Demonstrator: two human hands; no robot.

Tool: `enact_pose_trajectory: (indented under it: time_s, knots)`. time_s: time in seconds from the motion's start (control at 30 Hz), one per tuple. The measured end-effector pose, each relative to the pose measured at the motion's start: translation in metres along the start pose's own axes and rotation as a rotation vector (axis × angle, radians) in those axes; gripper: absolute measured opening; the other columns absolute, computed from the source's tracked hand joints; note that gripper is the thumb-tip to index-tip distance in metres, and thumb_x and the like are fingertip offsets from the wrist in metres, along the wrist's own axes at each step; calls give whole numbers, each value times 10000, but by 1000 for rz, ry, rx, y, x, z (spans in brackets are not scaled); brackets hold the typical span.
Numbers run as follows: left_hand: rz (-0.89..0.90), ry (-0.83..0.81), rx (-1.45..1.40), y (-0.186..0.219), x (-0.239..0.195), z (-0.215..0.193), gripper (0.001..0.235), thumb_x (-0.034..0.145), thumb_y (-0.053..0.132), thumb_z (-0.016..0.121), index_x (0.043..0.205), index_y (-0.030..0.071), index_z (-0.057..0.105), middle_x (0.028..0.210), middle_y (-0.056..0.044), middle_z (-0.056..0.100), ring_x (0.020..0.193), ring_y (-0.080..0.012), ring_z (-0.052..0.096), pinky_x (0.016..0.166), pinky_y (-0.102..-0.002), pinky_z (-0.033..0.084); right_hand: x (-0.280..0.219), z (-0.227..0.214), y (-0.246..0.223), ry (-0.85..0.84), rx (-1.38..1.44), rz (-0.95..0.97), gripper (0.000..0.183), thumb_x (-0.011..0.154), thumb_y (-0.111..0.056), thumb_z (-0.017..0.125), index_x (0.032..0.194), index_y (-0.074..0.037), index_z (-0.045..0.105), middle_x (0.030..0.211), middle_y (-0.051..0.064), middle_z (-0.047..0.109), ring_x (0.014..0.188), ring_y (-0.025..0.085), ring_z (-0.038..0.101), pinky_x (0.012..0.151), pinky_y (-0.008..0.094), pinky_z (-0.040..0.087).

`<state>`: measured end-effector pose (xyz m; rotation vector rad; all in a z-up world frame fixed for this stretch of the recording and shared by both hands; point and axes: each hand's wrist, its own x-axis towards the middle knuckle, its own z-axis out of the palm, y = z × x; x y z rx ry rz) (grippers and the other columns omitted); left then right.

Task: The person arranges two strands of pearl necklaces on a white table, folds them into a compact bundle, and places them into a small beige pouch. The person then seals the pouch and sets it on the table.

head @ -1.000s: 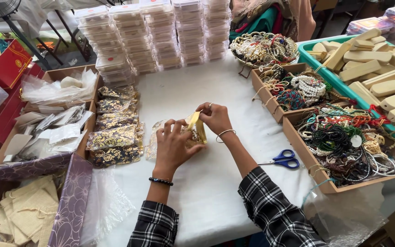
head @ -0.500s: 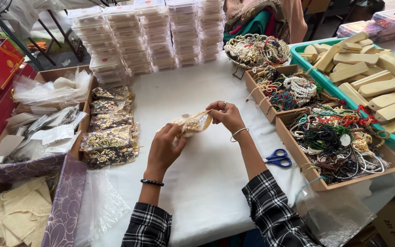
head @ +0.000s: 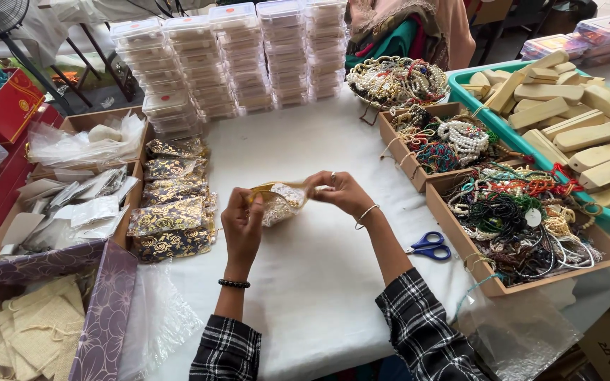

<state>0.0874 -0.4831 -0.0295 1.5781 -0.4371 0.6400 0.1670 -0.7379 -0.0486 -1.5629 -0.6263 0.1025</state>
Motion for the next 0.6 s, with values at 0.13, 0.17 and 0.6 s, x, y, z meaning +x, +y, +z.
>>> enact_pose_trajectory:
  time_s: [0.13, 0.17, 0.6]
  knots:
    - [-85, 86, -264, -15, 0, -7, 152, 1090, 182, 606, 1012, 73, 535, 835, 62, 480, 732, -5, 419, 620, -167, 347, -5, 7, -24, 86, 177, -97, 127, 955, -101, 755, 1053, -24, 730, 1014, 31, 743, 985, 100, 683, 937, 264, 567]
    - [-183, 107, -362, -13, 1, -7, 169, 1073, 235, 623, 1104, 90, 540, 812, 62, 492, 695, -4, 387, 587, -162, 315, -7, 9, -30, 149, 224, -145, 118, 957, -94, 746, 1051, -23, 727, 979, 27, 748, 931, 88, 678, 876, 247, 562]
    - [-650, -559, -379, -31, -22, 31, 899, 712, 359, 919, 1414, 37, 457, 1265, -88, 686, 1166, -185, 660, 1007, -308, 540, -12, 13, -39, 350, 437, -322, 90, 945, -28, 736, 1020, -29, 687, 935, 17, 720, 849, 80, 671, 781, 224, 537]
